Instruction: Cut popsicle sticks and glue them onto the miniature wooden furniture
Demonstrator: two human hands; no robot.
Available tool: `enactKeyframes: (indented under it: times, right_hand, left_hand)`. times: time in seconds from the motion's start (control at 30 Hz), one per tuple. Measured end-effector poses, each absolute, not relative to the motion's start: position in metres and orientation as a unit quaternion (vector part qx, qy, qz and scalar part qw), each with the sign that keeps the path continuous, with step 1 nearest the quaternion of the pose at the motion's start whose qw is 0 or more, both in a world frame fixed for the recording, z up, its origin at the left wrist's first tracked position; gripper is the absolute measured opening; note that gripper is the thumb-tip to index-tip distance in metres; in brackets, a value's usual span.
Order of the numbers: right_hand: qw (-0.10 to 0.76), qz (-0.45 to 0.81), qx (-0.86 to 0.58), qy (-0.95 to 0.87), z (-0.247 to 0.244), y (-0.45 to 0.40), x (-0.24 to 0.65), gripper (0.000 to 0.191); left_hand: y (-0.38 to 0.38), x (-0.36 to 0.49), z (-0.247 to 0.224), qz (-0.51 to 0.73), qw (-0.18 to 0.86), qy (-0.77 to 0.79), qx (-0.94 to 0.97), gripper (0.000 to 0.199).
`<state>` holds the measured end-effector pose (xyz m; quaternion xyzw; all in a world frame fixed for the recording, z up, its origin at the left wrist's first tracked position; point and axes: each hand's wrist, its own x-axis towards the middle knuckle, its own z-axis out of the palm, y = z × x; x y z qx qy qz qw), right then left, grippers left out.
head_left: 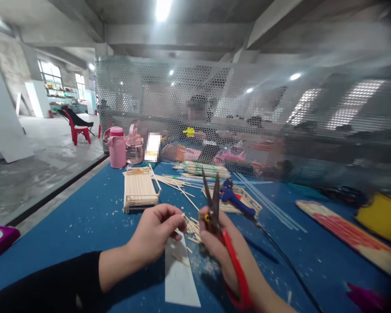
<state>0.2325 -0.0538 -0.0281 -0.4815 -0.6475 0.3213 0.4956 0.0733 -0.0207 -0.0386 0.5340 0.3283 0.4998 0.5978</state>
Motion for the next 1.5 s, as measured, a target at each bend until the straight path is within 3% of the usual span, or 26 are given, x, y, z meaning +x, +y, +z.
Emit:
enactKeyframes:
  times: [0.13,0.3,0.67,1.03,1.5]
  right_hand:
    - [0.403,0.210,-0.469,-0.758,-0.043,-0.061,0.238,0.050]
    - [0.324,0.109,-0.486,-0.804,-0.046,-0.061,0.238,0.059]
    - [0.323,-0.001,-0.447,-0.834,-0.047,-0.061,0.241,0.056]
    - [0.326,0.007,-0.442,-0.836,-0.042,-0.063,0.234,0.052]
    - [0.333,0.115,-0.403,-0.845,-0.041,-0.063,0.236,0.051]
  left_hand:
    - [-0.023,0.068,-0.040,0.479,0.676,0.322,0.457,0.043]
    - [-0.024,0.062,-0.042,0.486,0.692,0.318,0.429,0.031]
    - [-0.029,0.057,-0.045,0.470,0.648,0.291,0.524,0.010]
    - [-0.030,0.052,-0.045,0.477,0.474,0.289,0.682,0.010]
    - [-0.032,0.051,-0.042,0.467,0.490,0.253,0.691,0.015]
